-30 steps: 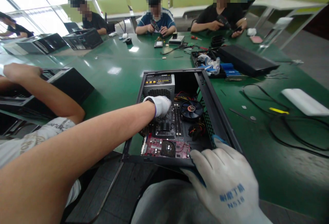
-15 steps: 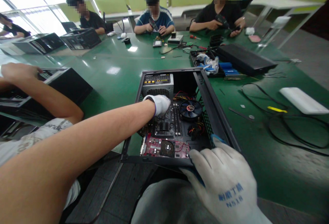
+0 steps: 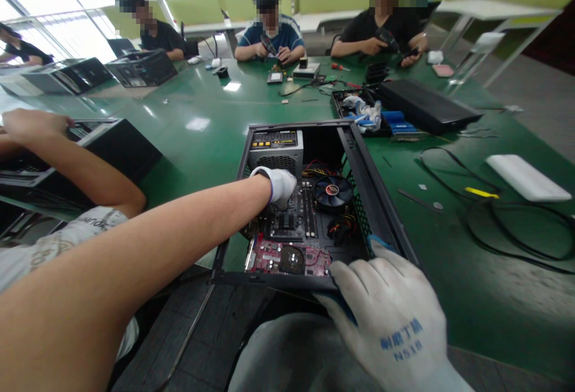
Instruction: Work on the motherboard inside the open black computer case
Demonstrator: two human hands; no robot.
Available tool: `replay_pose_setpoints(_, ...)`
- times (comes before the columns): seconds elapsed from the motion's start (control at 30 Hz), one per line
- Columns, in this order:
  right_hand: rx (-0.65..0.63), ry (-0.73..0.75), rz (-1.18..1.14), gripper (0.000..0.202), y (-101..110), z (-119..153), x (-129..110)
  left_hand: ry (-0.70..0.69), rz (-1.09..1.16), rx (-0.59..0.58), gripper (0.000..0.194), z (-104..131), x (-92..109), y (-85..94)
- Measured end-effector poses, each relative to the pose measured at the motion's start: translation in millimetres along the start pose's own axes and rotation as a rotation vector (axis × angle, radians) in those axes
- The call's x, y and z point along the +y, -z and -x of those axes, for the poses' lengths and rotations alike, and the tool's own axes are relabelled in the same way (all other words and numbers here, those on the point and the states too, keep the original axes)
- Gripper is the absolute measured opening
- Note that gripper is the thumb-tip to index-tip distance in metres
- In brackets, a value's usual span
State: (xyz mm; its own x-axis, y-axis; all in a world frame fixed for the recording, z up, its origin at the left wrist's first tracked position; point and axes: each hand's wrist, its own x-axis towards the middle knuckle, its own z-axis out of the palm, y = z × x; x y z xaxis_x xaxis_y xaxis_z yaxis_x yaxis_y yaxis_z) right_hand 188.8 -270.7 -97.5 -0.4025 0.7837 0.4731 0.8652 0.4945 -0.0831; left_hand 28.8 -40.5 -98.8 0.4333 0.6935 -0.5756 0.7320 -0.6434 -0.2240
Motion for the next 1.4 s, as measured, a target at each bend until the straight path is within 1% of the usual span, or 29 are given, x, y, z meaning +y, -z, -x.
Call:
replay_pose_setpoints(0.13, 0.016, 0.005, -0.006, 0.017, -1, -1, 0, 0.003, -0.026, 0.009, 0.052, -4, -1, -2.8)
replay_pose_setpoints(0.33, 0.015, 0.007, 0.003, 0.017, 0, -2, 1, -0.028, -0.043, -0.015, 0.054, -5, -2, -2.4)
replay_pose_setpoints(0.53, 0.030, 0.010, 0.004, 0.019, -1, 0, 0, -0.033, -0.029, -0.019, 0.055, -10, -4, -8.0)
replay_pose_setpoints(0.8, 0.028, -0.001, 0.004, 0.020, -3, 0, 0, -0.009, -0.011, -0.041, 0.056, 2, 2, 2.8)
replay_pose_setpoints(1.1, 0.023, 0.010, -0.006, 0.019, -3, 0, 0, -0.018, 0.000, -0.033, 0.051, -2, 0, -0.5)
replay_pose_setpoints(1.4, 0.021, -0.001, -0.010, 0.018, -2, 0, 1, 0.024, 0.059, -0.027, 0.058, 13, 4, 11.8)
